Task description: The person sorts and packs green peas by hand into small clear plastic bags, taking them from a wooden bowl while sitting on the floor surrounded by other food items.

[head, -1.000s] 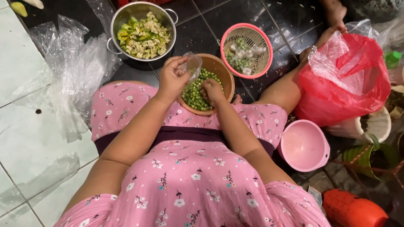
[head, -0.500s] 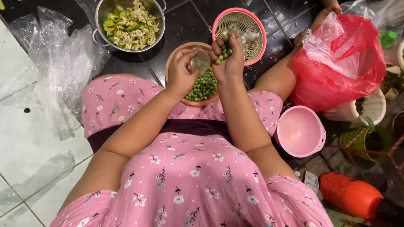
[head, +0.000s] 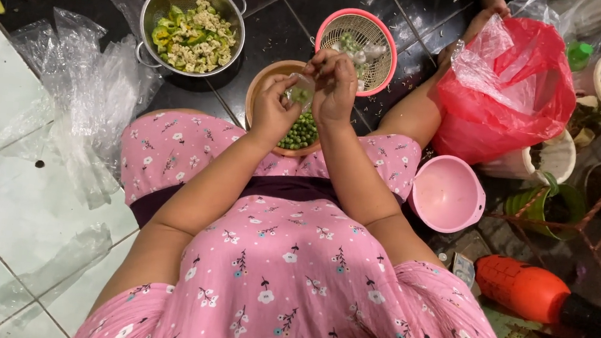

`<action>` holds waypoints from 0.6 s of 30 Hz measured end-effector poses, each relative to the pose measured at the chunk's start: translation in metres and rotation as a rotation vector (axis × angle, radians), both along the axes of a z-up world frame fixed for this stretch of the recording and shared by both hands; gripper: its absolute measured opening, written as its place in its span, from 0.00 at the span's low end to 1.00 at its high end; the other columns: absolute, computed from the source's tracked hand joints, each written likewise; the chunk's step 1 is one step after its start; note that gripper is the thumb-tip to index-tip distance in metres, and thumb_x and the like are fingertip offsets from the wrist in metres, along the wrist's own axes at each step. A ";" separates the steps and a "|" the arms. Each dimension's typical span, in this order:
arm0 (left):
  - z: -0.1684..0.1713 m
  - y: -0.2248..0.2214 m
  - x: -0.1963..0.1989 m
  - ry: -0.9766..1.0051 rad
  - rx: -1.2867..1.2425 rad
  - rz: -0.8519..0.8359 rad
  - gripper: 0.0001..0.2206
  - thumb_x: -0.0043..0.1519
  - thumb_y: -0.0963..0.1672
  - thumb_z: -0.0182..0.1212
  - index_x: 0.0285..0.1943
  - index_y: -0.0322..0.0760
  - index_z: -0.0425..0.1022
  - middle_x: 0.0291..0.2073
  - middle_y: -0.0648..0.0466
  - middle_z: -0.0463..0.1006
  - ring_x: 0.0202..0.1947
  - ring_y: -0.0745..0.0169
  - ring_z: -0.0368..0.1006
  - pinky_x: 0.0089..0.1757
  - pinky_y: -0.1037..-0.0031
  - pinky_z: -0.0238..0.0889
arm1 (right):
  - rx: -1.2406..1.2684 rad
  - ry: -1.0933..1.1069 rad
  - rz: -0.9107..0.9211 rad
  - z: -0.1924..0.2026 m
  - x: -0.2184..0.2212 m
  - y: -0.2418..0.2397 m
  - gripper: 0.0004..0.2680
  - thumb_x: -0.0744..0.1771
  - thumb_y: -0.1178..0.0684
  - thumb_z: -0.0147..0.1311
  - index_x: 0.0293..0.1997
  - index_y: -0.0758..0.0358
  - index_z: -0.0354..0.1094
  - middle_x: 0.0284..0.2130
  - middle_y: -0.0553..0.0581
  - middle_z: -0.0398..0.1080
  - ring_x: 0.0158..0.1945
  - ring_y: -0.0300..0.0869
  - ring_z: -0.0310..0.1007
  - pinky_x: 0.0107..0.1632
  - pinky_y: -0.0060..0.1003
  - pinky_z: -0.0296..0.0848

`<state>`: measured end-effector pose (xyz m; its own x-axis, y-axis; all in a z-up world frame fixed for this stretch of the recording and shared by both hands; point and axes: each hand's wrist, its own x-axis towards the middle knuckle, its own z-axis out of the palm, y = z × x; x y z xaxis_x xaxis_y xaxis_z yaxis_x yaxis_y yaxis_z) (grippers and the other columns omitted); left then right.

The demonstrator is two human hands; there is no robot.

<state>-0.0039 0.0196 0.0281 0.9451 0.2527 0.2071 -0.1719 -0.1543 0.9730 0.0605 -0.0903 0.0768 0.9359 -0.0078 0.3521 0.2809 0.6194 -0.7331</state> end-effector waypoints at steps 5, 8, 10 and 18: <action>-0.007 0.004 0.004 -0.008 0.027 -0.006 0.23 0.51 0.37 0.66 0.59 0.30 0.77 0.45 0.49 0.75 0.22 0.67 0.71 0.27 0.76 0.69 | -0.066 -0.092 -0.016 -0.012 -0.003 0.001 0.20 0.72 0.38 0.38 0.29 0.65 0.62 0.37 0.72 0.69 0.38 0.55 0.76 0.46 0.42 0.75; -0.007 0.003 0.005 -0.012 0.013 0.000 0.22 0.51 0.37 0.67 0.57 0.30 0.79 0.46 0.50 0.75 0.22 0.68 0.70 0.28 0.75 0.70 | -0.129 -0.121 -0.017 -0.014 -0.006 0.000 0.24 0.73 0.35 0.32 0.31 0.67 0.66 0.40 0.74 0.70 0.43 0.55 0.76 0.51 0.44 0.74; -0.006 0.005 0.004 -0.016 0.002 0.004 0.21 0.50 0.37 0.67 0.56 0.30 0.79 0.45 0.51 0.74 0.22 0.70 0.70 0.28 0.76 0.70 | -0.160 -0.139 -0.019 -0.012 -0.007 -0.001 0.26 0.73 0.35 0.29 0.32 0.69 0.67 0.41 0.75 0.70 0.45 0.56 0.76 0.52 0.45 0.74; -0.015 0.013 0.005 0.018 -0.144 0.014 0.19 0.51 0.35 0.66 0.53 0.40 0.81 0.46 0.55 0.71 0.24 0.71 0.74 0.31 0.78 0.73 | -0.772 0.148 0.104 -0.046 -0.003 -0.039 0.14 0.68 0.55 0.60 0.59 0.66 0.65 0.45 0.62 0.72 0.46 0.43 0.72 0.45 0.38 0.76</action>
<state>0.0012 0.0321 0.0130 0.9447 0.2913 0.1504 -0.1528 -0.0148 0.9882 0.0579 -0.1291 0.0306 0.9560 0.2778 0.0944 0.1159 -0.0617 -0.9913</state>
